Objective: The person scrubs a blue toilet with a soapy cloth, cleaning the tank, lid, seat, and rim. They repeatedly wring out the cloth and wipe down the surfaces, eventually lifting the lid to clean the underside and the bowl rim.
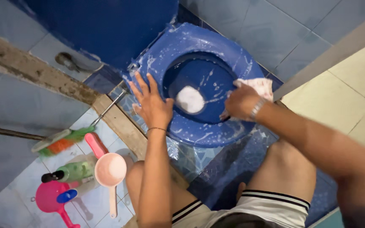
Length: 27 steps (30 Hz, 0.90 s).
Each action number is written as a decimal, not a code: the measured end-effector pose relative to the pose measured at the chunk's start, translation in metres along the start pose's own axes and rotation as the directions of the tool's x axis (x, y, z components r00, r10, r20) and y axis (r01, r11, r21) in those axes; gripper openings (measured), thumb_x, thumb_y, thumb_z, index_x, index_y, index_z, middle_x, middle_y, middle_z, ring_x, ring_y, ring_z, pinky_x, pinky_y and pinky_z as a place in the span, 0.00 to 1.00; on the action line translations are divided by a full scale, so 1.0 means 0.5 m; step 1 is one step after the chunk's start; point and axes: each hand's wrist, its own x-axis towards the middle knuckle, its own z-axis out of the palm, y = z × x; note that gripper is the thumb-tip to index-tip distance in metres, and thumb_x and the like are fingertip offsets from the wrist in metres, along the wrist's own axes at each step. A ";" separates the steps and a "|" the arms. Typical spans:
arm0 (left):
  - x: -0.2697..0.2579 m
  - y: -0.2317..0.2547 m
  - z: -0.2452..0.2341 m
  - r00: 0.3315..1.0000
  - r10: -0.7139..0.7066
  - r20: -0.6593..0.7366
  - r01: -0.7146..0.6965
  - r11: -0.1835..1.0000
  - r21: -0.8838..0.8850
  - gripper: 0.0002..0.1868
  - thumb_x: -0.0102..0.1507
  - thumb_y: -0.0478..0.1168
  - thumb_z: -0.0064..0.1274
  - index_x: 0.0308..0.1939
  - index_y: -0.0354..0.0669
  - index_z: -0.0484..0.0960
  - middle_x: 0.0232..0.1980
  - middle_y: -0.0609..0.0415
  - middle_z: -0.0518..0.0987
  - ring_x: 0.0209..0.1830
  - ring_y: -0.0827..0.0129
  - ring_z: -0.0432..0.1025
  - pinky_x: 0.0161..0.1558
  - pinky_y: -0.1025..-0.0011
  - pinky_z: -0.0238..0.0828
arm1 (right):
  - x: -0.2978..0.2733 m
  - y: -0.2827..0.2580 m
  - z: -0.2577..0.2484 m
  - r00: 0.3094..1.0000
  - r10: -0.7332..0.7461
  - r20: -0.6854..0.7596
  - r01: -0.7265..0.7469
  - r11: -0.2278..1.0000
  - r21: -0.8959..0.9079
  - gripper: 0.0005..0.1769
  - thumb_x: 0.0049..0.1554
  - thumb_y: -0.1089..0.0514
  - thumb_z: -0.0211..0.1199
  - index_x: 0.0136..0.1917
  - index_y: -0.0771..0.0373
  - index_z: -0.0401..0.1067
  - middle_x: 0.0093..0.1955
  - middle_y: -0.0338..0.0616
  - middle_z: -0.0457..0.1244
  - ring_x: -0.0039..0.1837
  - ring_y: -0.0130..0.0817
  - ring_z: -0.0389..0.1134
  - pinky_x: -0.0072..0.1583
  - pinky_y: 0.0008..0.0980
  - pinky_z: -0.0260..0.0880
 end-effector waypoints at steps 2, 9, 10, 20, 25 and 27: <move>-0.004 0.006 -0.005 1.000 0.002 -0.022 -0.002 1.000 0.003 0.54 0.50 0.44 0.69 0.78 0.49 0.58 0.84 0.50 0.40 0.83 0.45 0.35 0.62 0.26 0.55 | 0.044 0.007 -0.013 0.995 0.008 0.104 -0.005 1.000 -0.023 0.31 0.63 0.42 0.51 0.72 0.61 0.65 0.66 0.45 0.64 0.69 0.39 0.64 0.80 0.47 0.45; -0.011 -0.018 -0.001 0.992 0.055 -0.115 -0.073 0.985 -0.157 0.53 0.49 0.41 0.66 0.77 0.44 0.59 0.84 0.46 0.42 0.83 0.42 0.36 0.65 0.27 0.53 | 0.228 -0.013 0.030 0.991 0.130 -0.030 -0.132 0.986 -0.103 0.49 0.58 0.37 0.53 0.84 0.57 0.42 0.80 0.42 0.47 0.77 0.41 0.49 0.74 0.47 0.47; -0.025 -0.022 -0.001 0.998 0.024 -0.065 -0.033 0.990 -0.140 0.53 0.48 0.41 0.66 0.76 0.44 0.59 0.83 0.47 0.42 0.83 0.43 0.36 0.65 0.26 0.50 | 0.242 -0.029 0.042 0.994 0.108 -0.026 -0.110 0.989 -0.096 0.52 0.57 0.36 0.54 0.86 0.56 0.38 0.82 0.41 0.45 0.79 0.42 0.47 0.73 0.47 0.48; 0.005 -0.008 -0.029 0.998 -0.007 -0.067 -0.002 0.991 -0.134 0.51 0.47 0.40 0.65 0.75 0.44 0.62 0.83 0.48 0.45 0.83 0.46 0.37 0.67 0.26 0.42 | 0.469 0.046 0.107 0.838 -0.077 -0.541 -0.235 0.843 -0.484 0.36 0.65 0.46 0.43 0.83 0.59 0.50 0.87 0.44 0.40 0.86 0.39 0.38 0.79 0.43 0.43; 0.004 -0.002 -0.032 1.000 -0.015 -0.020 0.012 0.990 -0.144 0.52 0.47 0.41 0.67 0.75 0.45 0.61 0.83 0.50 0.44 0.83 0.46 0.36 0.67 0.26 0.42 | 0.401 0.032 0.065 0.938 0.076 -0.338 -0.127 0.983 -0.133 0.39 0.63 0.47 0.44 0.83 0.49 0.34 0.87 0.40 0.35 0.85 0.38 0.32 0.78 0.46 0.39; 0.002 -0.002 -0.036 1.000 0.001 -0.026 -0.005 0.988 -0.154 0.53 0.46 0.42 0.68 0.75 0.45 0.61 0.83 0.49 0.43 0.82 0.45 0.36 0.67 0.26 0.43 | 0.340 0.015 0.018 0.987 0.115 -0.112 -0.114 0.993 0.018 0.45 0.62 0.43 0.47 0.83 0.48 0.27 0.86 0.40 0.33 0.85 0.39 0.32 0.78 0.46 0.40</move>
